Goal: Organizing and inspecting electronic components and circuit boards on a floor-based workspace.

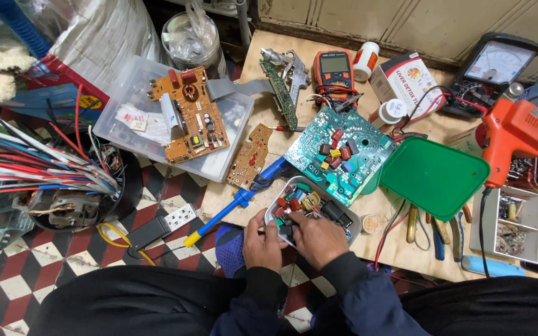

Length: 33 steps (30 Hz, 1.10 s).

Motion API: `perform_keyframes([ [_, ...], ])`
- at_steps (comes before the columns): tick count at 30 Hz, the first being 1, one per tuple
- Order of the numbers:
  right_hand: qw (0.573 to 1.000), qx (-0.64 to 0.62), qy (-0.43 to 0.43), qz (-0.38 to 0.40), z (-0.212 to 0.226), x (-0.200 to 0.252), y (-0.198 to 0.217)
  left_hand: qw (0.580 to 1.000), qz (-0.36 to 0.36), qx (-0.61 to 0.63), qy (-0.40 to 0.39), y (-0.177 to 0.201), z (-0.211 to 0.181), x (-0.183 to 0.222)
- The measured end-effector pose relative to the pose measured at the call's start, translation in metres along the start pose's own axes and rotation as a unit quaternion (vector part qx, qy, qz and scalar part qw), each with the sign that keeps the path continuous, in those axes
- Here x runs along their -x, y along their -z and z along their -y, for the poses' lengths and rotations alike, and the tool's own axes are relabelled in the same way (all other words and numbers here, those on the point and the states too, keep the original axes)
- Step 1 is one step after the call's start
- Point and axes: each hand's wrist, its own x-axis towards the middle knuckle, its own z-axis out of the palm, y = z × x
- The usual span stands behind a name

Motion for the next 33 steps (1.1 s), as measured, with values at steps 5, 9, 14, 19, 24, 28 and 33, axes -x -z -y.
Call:
perform_keyframes([
  [5, 1.000, 0.010, 0.017, 0.010, 0.001, 0.023, 0.011, 1.000, 0.011, 0.002, 0.007, 0.001, 0.001, 0.001],
  [9, 0.996, -0.022, 0.049, 0.065, 0.004, 0.045, 0.034, 0.996, -0.006, -0.082, -0.029, 0.002, 0.002, 0.002],
  [14, 0.981, -0.153, -0.104, 0.056, -0.015, 0.053, 0.041, 0.961, -0.022, -0.218, -0.166, -0.004, -0.025, 0.010],
  [19, 0.967, -0.135, -0.195, 0.092, -0.036, 0.016, 0.019, 0.966, 0.007, -0.252, -0.060, -0.020, -0.001, -0.012],
  [24, 0.980, -0.080, -0.118, 0.140, -0.014, 0.015, 0.022, 0.970, 0.018, -0.239, -0.034, -0.017, 0.002, -0.018],
  [28, 0.980, -0.066, -0.090, 0.167, 0.001, 0.025, 0.058, 0.964, 0.056, -0.260, 0.025, -0.017, -0.029, -0.014],
  [33, 0.974, -0.099, -0.097, 0.181, -0.012, 0.034, 0.063, 0.942, 0.083, -0.322, 0.042, -0.027, -0.040, -0.024],
])
